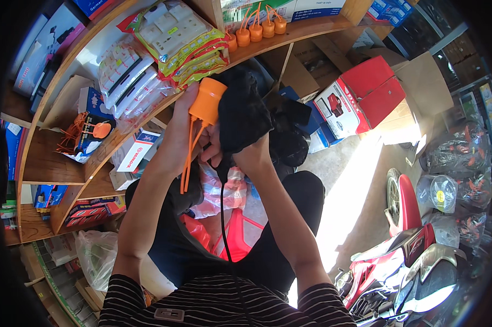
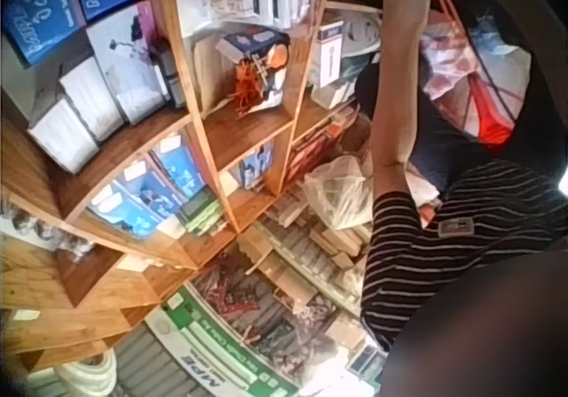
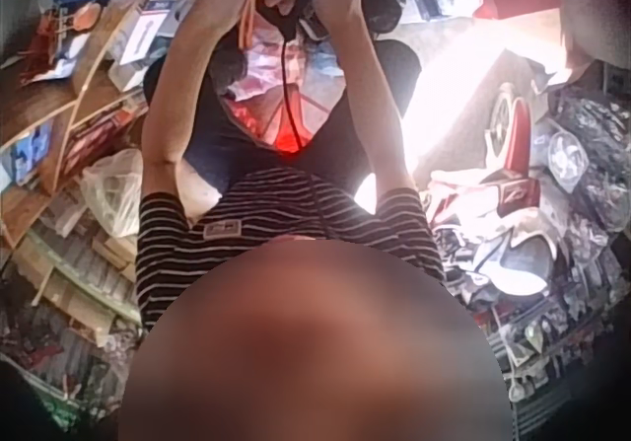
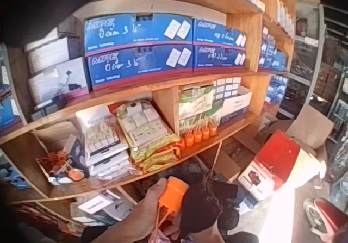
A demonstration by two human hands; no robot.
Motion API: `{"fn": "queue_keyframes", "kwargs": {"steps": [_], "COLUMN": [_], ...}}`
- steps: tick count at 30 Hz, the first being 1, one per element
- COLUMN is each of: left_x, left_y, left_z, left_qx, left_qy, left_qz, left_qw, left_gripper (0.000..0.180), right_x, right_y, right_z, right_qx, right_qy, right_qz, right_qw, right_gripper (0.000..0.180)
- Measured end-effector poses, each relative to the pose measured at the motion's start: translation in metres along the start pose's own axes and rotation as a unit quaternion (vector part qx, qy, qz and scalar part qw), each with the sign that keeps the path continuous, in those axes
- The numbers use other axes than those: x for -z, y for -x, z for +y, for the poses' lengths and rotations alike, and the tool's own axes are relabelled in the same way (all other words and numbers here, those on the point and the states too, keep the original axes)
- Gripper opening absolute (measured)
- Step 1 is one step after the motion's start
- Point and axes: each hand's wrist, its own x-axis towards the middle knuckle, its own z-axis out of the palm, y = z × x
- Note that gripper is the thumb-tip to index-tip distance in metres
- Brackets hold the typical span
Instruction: Placing a small orange electronic component into a black fabric sleeve or pouch.
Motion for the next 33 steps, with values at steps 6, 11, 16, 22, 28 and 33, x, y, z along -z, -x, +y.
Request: {"fn": "queue_keyframes", "kwargs": {"steps": [6,11,16,22,28,33], "left_x": [-0.002,0.020,0.016,0.009,0.013,0.009], "left_y": [-0.001,-0.008,-0.009,-0.007,-0.004,-0.005], "left_z": [0.008,0.006,0.006,0.007,0.005,0.005], "left_qx": [0.038,-0.095,-0.178,-0.108,-0.032,-0.036], "left_qy": [-0.051,-0.202,-0.240,-0.147,-0.191,-0.172], "left_qz": [0.058,0.076,0.087,0.061,0.025,0.028], "left_qw": [0.996,0.972,0.950,0.981,0.981,0.984], "left_gripper": [0.067,0.062,0.054,0.057,0.067,0.066], "right_x": [0.003,-0.005,-0.002,0.007,0.006,0.009], "right_y": [-0.008,-0.026,-0.019,-0.023,-0.025,-0.027], "right_z": [-0.002,-0.031,-0.031,-0.011,-0.016,-0.025], "right_qx": [0.257,0.278,0.180,0.332,0.222,0.224], "right_qy": [0.140,0.232,0.118,0.229,0.129,0.221], "right_qz": [-0.062,0.088,0.071,0.006,0.048,0.035], "right_qw": [0.954,0.928,0.974,0.915,0.965,0.948], "right_gripper": [0.022,0.027,0.029,0.031,0.028,0.027]}}
